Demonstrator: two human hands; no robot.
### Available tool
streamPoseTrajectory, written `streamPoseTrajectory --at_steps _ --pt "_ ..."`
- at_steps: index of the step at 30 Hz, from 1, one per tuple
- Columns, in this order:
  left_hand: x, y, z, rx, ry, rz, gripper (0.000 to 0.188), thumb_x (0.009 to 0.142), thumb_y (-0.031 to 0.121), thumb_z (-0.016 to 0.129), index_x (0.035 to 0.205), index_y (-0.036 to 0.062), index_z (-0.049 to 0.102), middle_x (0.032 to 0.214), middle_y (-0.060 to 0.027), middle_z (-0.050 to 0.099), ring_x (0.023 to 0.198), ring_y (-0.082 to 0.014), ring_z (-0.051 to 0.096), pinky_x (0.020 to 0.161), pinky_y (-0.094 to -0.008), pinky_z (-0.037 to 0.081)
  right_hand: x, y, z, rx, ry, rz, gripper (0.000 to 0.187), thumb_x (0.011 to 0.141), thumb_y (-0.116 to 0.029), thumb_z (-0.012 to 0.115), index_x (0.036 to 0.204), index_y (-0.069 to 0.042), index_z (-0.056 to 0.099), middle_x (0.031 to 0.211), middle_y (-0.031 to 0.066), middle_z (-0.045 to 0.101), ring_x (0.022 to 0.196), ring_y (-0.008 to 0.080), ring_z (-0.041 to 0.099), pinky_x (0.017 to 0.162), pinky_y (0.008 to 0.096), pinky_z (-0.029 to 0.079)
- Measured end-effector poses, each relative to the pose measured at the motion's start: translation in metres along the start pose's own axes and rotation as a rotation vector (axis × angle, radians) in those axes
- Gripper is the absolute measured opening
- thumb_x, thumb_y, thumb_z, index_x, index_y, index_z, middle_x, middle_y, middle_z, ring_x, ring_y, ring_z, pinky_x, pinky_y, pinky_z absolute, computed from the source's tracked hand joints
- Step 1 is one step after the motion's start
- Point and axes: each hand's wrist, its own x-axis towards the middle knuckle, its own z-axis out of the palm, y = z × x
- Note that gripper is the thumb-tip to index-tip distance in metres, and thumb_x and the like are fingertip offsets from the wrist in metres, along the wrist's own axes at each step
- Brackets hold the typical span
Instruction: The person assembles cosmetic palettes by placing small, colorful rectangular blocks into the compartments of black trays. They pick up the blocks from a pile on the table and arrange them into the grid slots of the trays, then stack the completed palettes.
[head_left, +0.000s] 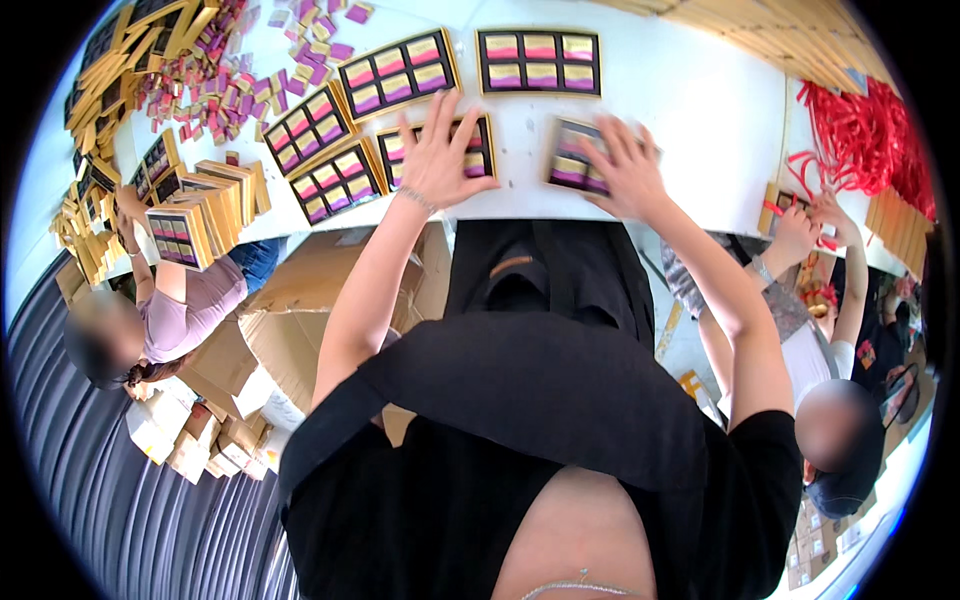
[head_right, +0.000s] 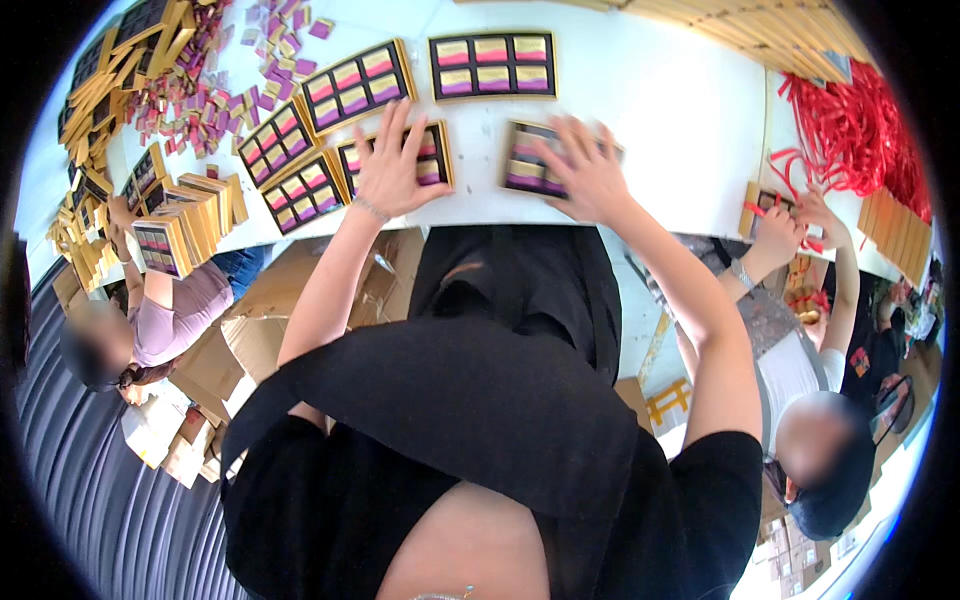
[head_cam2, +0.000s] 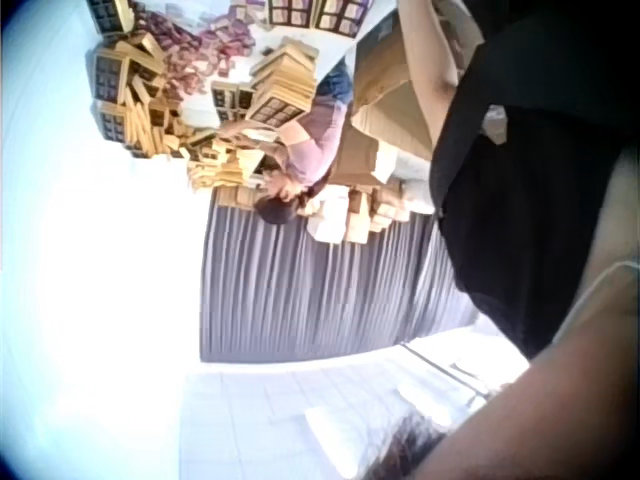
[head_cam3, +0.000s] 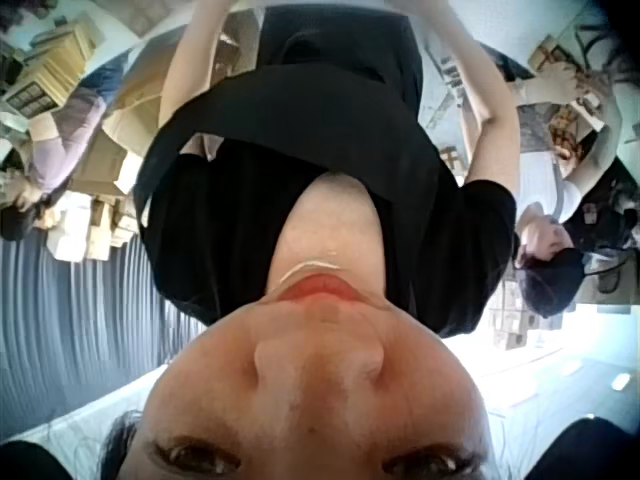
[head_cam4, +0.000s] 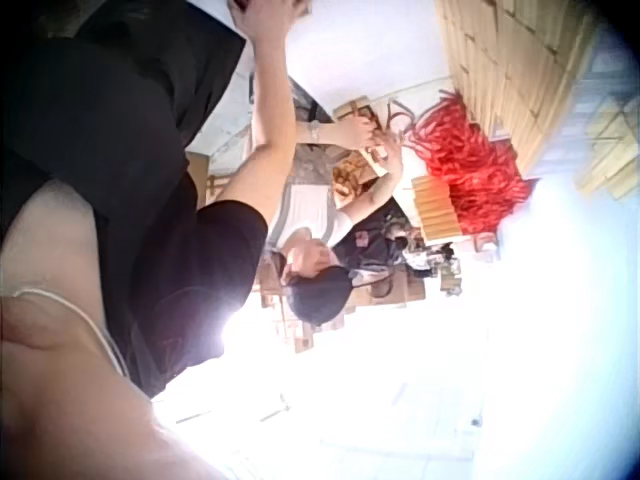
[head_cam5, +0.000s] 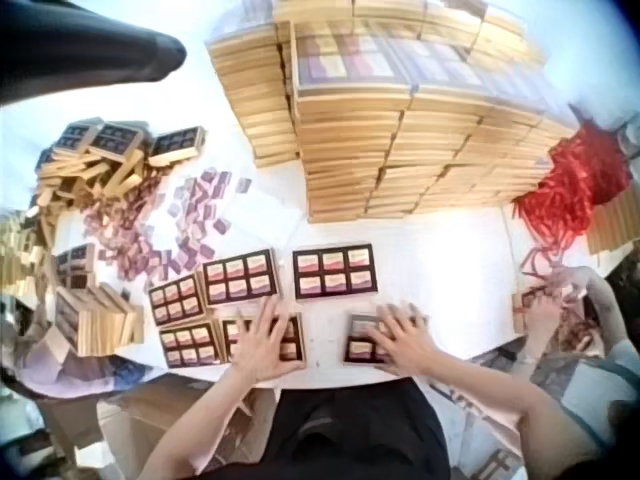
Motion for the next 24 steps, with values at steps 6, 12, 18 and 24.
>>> streamPoseTrajectory --at_steps 6,12,18,24 --pt "-0.008 -0.006 0.022 0.086 -0.03 0.09 0.099 0.07 0.078 0.06 0.151 0.0278 0.033 0.159 -0.0154 0.022 0.146 -0.0353 0.021 0.107 -0.0751 0.008 -0.053 0.125 -0.001 -0.096 0.096 0.303 0.114 0.067 -0.053 0.078 0.157 -0.023 0.015 0.161 0.0173 0.01 0.148 0.0381 0.013 0.109 0.071 0.014" --pt "0.006 0.064 0.031 -0.088 -0.007 0.136 0.098 0.067 0.065 0.073 0.149 0.0263 0.036 0.155 -0.0162 0.028 0.145 -0.0332 0.024 0.104 -0.078 0.01 0.126 -0.006 -0.074 0.283 0.436 -0.088 0.074 0.081 -0.03 0.072 0.144 -0.01 0.04 0.149 0.0218 0.036 0.132 0.0394 0.043 0.106 0.0464 0.041" --pt "-0.013 0.058 0.023 -0.293 0.102 0.127 0.105 0.061 0.059 0.08 0.146 0.0137 0.039 0.156 -0.0196 0.026 0.144 -0.0359 0.025 0.109 -0.0707 0.014 0.36 -0.06 -0.067 0.192 0.175 0.305 0.094 0.079 -0.058 0.068 0.153 -0.018 0.027 0.157 0.0263 0.015 0.144 0.0445 0.02 0.108 0.0688 0.024" --pt "-0.052 -0.001 0.038 -0.521 0.251 0.002 0.131 0.045 0.038 0.093 0.15 0.0014 0.023 0.154 -0.0243 0.026 0.139 -0.0447 0.029 0.116 -0.0525 0.024 0.358 -0.075 -0.134 0.279 0.257 0.204 0.083 0.079 -0.049 0.071 0.146 -0.012 0.039 0.151 0.0282 0.029 0.136 0.0471 0.034 0.107 0.062 0.032"
